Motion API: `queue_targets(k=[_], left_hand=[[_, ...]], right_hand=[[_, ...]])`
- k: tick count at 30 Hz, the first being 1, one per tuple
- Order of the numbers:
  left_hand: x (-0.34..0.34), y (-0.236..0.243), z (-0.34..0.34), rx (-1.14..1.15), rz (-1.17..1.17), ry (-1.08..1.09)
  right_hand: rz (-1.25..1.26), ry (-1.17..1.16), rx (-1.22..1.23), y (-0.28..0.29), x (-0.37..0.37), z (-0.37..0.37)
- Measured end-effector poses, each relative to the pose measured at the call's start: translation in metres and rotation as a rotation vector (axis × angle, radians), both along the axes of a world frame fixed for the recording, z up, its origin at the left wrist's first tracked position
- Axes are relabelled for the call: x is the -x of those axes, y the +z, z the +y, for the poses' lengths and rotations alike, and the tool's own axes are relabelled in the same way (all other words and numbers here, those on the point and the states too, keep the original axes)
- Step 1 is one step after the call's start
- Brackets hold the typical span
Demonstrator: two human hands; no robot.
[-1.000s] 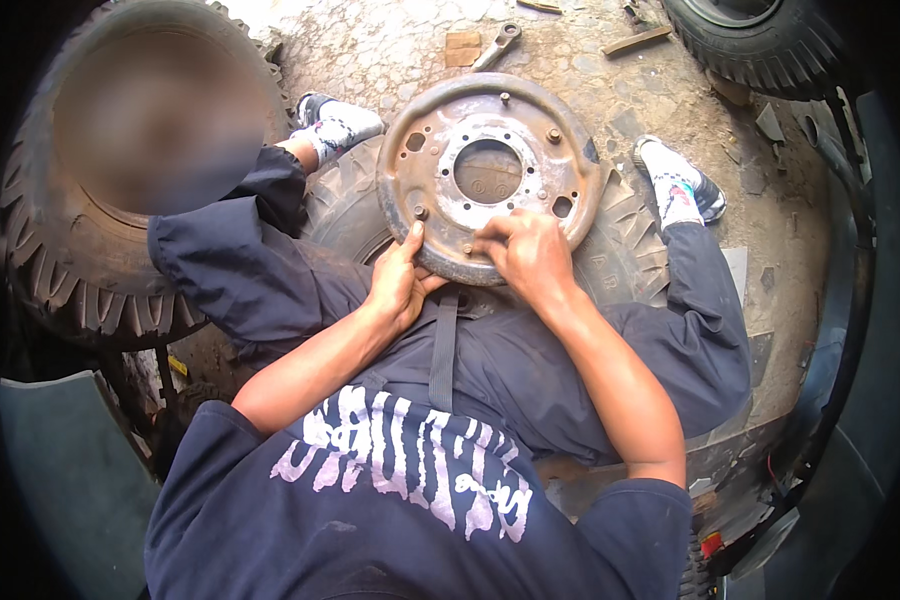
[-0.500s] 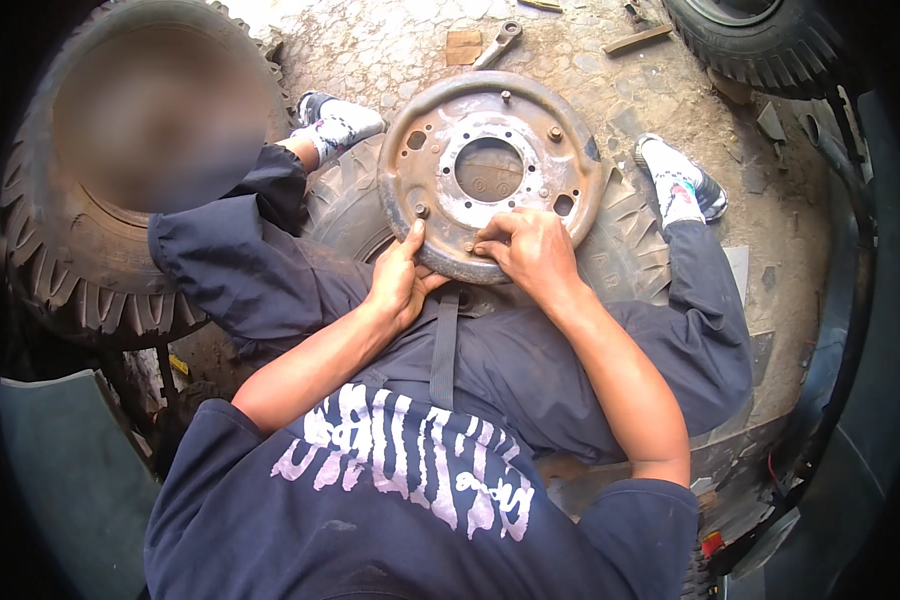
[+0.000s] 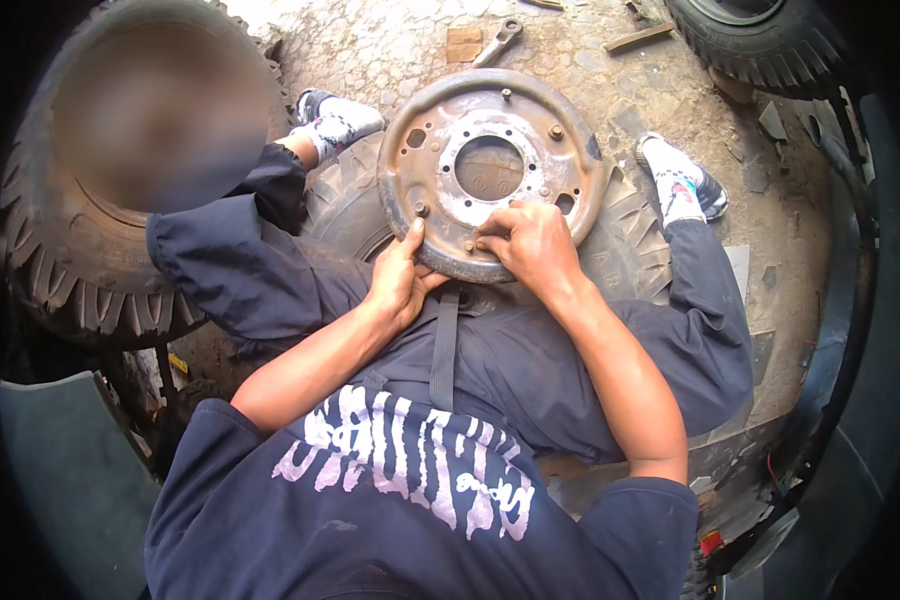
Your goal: The person sits on the ground and cleans a wheel hub by hand, removing rust and debris from the surface and bolt holes. The person repeatedly scrubs different areas of the hub with a small abrasive pad.
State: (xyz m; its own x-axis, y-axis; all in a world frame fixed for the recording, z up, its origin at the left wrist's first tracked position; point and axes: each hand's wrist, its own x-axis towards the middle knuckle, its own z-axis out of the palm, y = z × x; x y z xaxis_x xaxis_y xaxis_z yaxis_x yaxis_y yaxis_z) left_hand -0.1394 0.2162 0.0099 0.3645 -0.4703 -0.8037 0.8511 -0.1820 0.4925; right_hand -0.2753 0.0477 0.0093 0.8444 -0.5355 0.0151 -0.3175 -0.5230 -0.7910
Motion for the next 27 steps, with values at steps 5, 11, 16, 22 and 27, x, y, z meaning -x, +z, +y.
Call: queue_targets(k=[5,11,16,22,27], left_hand=[[-0.0003,0.0007,-0.0006,0.003,0.010,-0.003],[-0.0009,-0.0017,0.0016,0.006,0.014,-0.004],[-0.0001,-0.0042,0.0012,0.008,0.018,-0.010],[-0.0015,-0.0043,0.0025,0.008,0.031,-0.013],[-0.0007,-0.0056,0.0021,0.014,0.021,-0.016]], right_hand=[[-0.021,0.100,-0.034,0.0029,0.0022,-0.0019],[0.004,0.034,-0.075,0.0042,-0.0035,-0.0018],[-0.039,-0.090,-0.070,0.0021,-0.0050,-0.0010],[-0.025,-0.055,-0.084,0.0072,-0.0030,-0.0054],[0.037,0.041,-0.126,0.0056,0.0034,-0.0018]])
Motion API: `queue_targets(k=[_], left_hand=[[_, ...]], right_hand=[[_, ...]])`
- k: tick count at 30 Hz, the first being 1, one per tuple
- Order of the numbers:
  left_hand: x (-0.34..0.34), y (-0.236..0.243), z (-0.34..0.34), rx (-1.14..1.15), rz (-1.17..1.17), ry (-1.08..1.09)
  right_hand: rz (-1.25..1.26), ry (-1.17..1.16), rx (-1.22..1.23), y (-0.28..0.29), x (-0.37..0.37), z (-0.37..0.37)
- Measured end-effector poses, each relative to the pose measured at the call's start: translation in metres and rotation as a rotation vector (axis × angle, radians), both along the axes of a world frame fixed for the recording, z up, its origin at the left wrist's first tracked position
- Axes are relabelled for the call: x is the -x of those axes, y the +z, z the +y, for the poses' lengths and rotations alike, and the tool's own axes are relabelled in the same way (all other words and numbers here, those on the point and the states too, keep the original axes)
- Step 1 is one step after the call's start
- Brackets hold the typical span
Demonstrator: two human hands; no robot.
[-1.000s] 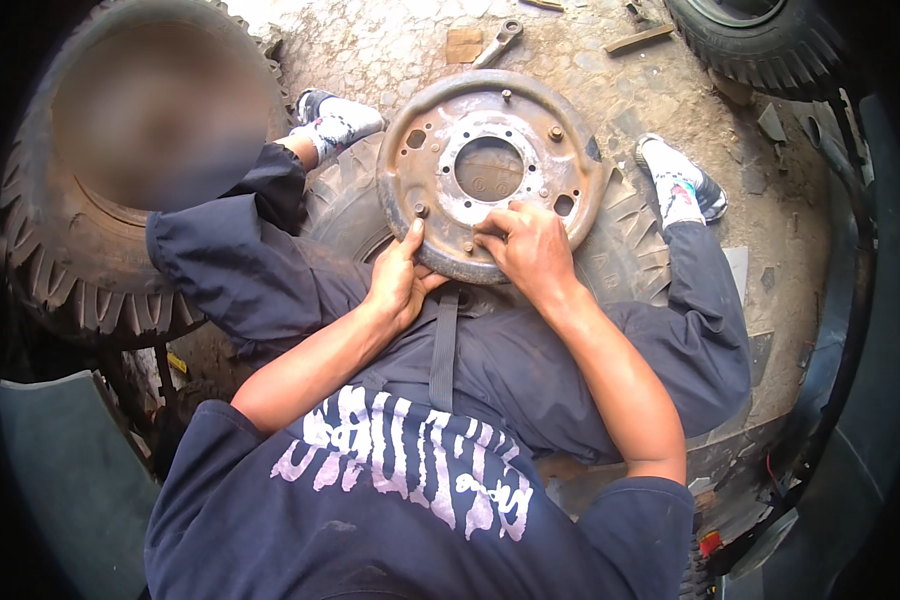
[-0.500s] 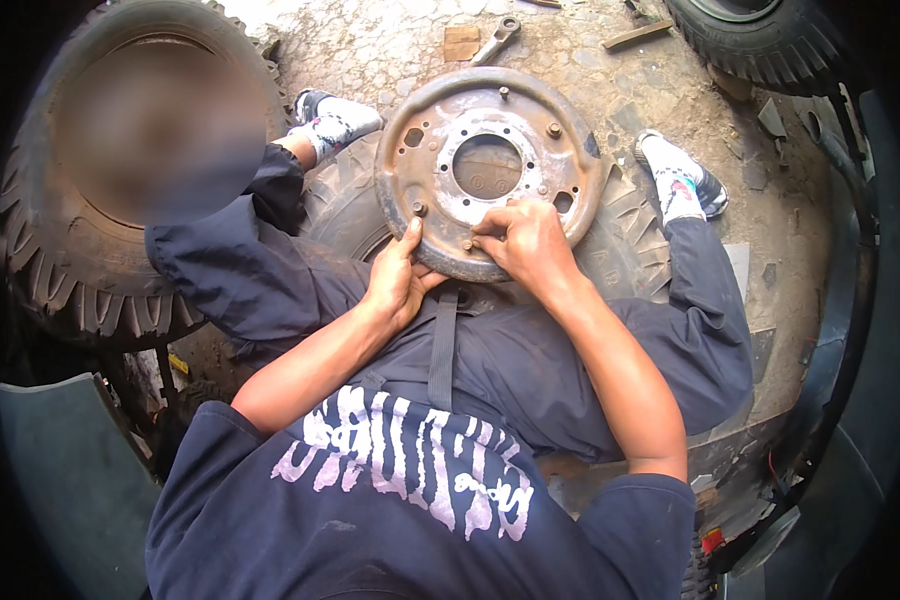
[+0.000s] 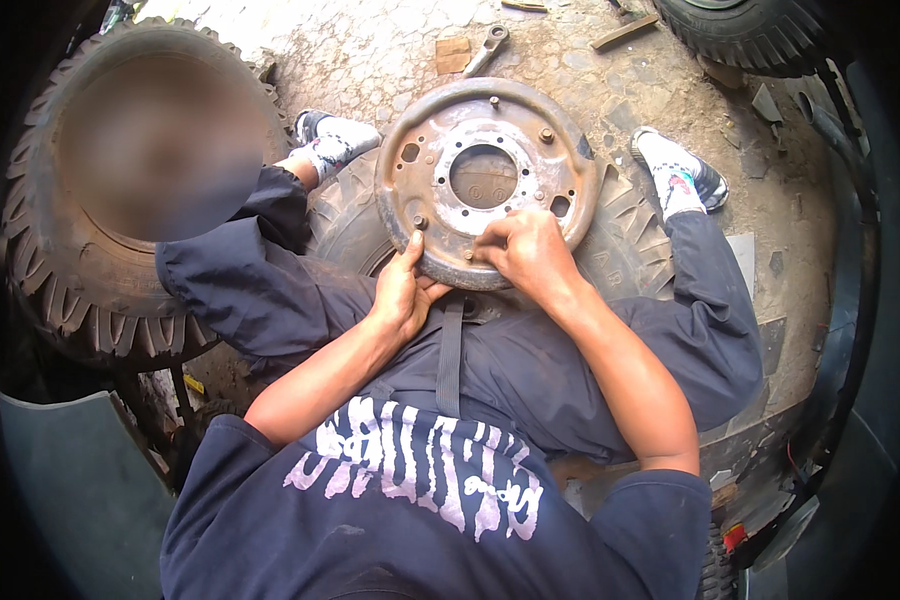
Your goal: The person sits on the ground and cleans a wheel hub by hand, removing rust and debris from the surface and bolt holes. The person repeatedly scrubs different areas of the hub with a small abrasive pad.
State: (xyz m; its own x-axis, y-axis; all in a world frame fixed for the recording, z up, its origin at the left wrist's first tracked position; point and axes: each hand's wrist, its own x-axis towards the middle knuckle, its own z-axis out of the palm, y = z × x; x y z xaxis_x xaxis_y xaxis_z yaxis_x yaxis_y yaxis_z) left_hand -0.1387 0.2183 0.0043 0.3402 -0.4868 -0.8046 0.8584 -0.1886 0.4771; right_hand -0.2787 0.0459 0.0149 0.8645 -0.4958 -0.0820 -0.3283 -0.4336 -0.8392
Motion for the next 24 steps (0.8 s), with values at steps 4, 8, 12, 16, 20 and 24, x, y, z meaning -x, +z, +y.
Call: queue_targets(k=[4,8,12,16,20,24], left_hand=[[0.0001,-0.0004,0.0006,-0.009,0.005,0.003],[-0.0002,0.0039,0.0011,-0.017,-0.002,0.007],[-0.0011,0.0072,-0.0033,-0.027,-0.009,-0.004],[-0.0001,0.0027,-0.0005,-0.019,0.002,0.008],[0.0008,0.0027,-0.0002,-0.025,0.002,0.003],[-0.0004,0.0025,-0.0025,-0.038,-0.005,0.005]], right_hand=[[-0.025,-0.024,0.092,-0.0014,-0.0009,-0.0003],[-0.078,-0.115,0.066,0.0008,-0.0060,0.0030],[-0.037,0.053,-0.012,-0.0023,-0.0003,-0.0009],[-0.067,-0.124,0.090,-0.0023,-0.0040,0.0032],[-0.049,-0.005,0.045,-0.0022,-0.0027,-0.0001],[-0.077,-0.007,0.059,-0.0036,-0.0033,-0.0007]])
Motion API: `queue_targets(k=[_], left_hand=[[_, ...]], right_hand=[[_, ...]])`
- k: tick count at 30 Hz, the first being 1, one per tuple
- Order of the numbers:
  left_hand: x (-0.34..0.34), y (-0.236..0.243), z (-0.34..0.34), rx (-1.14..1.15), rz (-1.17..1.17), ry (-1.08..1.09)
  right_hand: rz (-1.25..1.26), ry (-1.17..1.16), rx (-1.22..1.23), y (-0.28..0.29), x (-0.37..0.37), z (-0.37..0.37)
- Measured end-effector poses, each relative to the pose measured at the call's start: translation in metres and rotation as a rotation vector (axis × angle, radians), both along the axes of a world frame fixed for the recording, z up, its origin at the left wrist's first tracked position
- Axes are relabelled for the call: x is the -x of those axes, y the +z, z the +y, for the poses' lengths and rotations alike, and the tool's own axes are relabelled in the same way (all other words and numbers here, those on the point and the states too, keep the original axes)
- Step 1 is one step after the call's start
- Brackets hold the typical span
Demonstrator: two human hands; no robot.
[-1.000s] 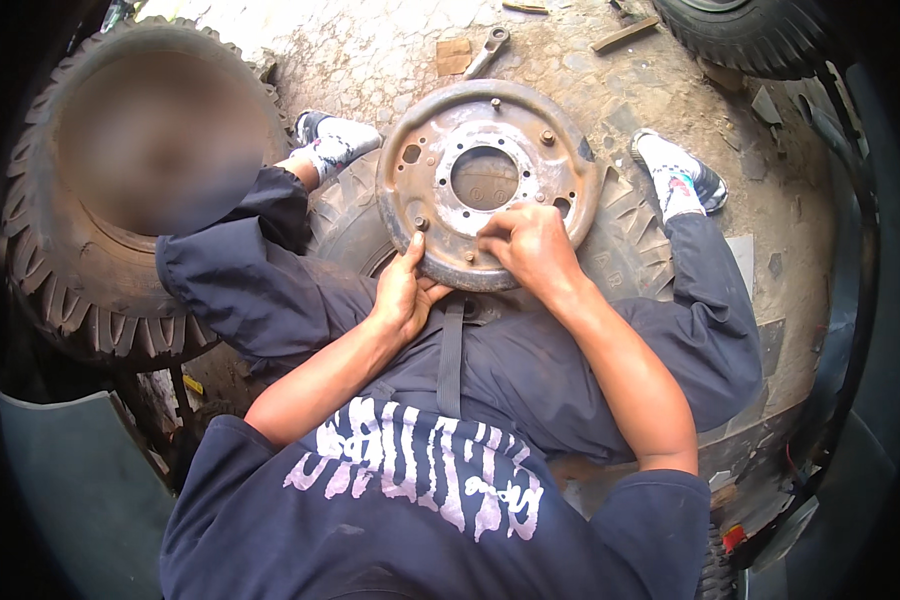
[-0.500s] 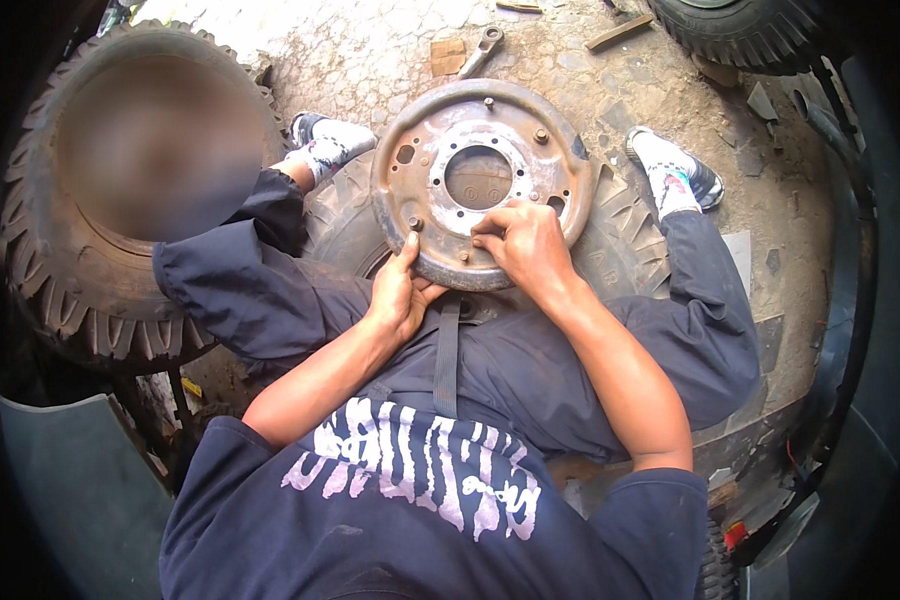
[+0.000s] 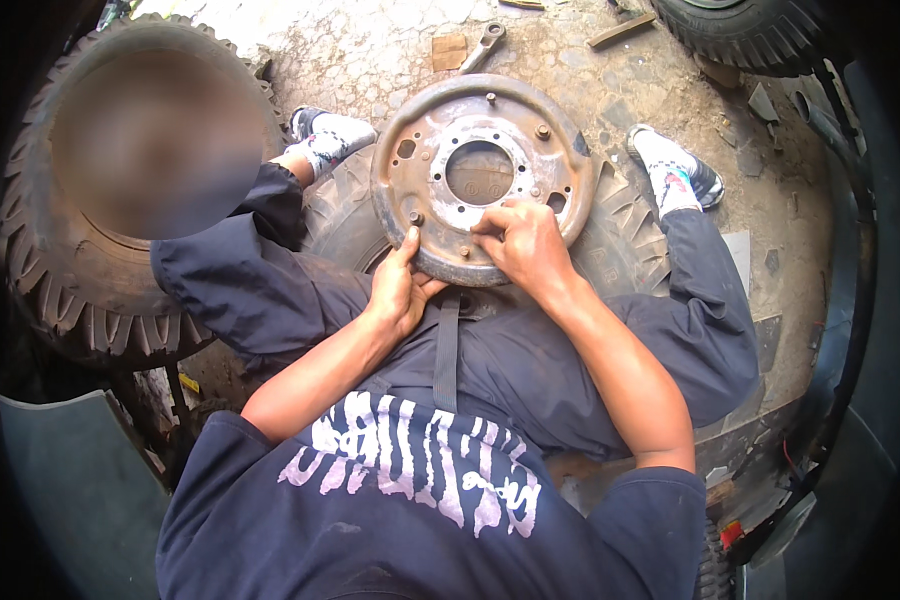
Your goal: The person sits on the ground and cleans a wheel hub by hand, removing rust and debris from the surface and bolt holes. The person repeatedly scrubs different areas of the hub with a small abrasive pad.
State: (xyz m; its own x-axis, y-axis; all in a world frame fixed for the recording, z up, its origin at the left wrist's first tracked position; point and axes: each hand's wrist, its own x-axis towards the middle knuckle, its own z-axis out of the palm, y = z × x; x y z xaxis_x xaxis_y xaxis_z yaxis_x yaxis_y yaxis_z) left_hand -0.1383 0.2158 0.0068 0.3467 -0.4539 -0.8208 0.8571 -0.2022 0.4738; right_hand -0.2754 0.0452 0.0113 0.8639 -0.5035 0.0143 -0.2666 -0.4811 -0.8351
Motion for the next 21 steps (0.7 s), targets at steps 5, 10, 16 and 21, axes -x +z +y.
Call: queue_targets(k=[5,10,16,21], left_hand=[[0.000,-0.005,0.003,0.011,0.011,0.007],[0.000,0.003,0.000,0.013,0.006,0.008],[0.000,0.001,0.001,0.005,0.005,0.004],[0.000,-0.003,0.003,0.022,0.018,0.012]], right_hand=[[-0.024,-0.127,0.008,0.000,-0.003,0.006],[0.032,-0.033,-0.042,0.001,0.000,0.003],[0.028,-0.002,-0.048,0.004,0.000,0.003],[0.052,-0.010,0.002,0.008,-0.001,0.002]])
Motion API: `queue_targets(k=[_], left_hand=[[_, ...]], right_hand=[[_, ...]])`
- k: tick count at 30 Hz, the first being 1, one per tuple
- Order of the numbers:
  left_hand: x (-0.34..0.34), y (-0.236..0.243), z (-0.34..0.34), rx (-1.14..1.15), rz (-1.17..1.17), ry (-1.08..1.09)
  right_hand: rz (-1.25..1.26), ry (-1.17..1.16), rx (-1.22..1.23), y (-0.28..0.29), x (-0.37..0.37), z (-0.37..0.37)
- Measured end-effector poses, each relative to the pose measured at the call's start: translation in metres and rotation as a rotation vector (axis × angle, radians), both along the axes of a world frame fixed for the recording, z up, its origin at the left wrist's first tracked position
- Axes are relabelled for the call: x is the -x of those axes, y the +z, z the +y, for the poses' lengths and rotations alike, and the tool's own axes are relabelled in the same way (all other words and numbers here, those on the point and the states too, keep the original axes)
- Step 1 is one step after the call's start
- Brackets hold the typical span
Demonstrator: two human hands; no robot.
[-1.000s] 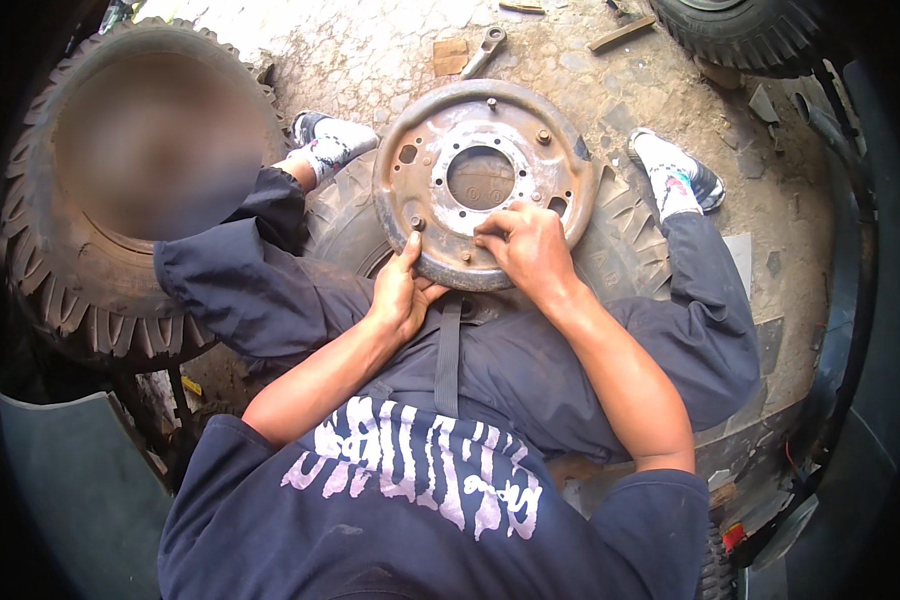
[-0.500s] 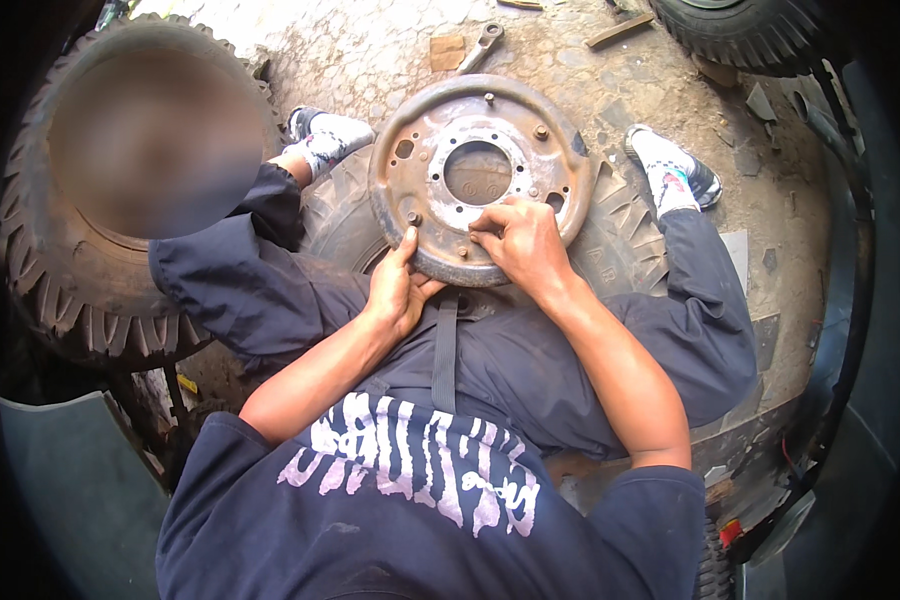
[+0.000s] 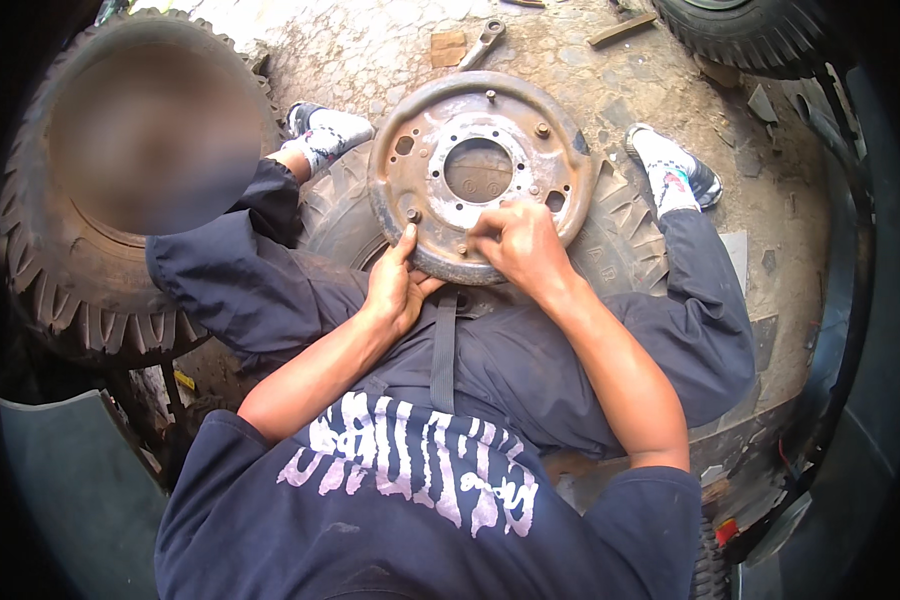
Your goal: The person sits on the ground and cleans a wheel hub by hand, removing rust and debris from the surface and bolt holes. The person repeatedly scrubs different areas of the hub with a small abrasive pad.
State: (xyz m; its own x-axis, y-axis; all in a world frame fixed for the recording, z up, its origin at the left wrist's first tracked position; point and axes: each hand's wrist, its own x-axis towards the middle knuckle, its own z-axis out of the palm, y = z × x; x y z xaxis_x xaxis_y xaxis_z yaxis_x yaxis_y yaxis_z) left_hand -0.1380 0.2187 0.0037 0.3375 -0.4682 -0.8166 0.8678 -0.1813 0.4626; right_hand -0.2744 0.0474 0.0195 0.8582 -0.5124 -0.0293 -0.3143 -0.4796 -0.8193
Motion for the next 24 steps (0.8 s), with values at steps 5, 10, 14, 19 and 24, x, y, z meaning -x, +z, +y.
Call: queue_targets(k=[5,10,14,19,24], left_hand=[[0.0006,0.0042,-0.0019,-0.011,0.000,0.012],[0.0008,0.0063,-0.0036,-0.021,-0.006,0.009],[0.0008,0.0063,-0.0043,-0.015,-0.003,0.011],[0.0006,0.0021,-0.0028,-0.025,0.005,0.009],[0.0006,0.0019,-0.0022,-0.022,0.005,0.008]], right_hand=[[-0.059,-0.109,0.016,-0.0022,-0.0030,-0.0043],[0.045,0.039,-0.085,0.0017,-0.0006,-0.0085],[-0.003,-0.059,0.000,-0.0006,-0.0020,-0.0044],[0.009,-0.053,-0.012,-0.0019,-0.0026,-0.0035],[0.055,0.097,-0.056,-0.0005,-0.0006,-0.0045]])
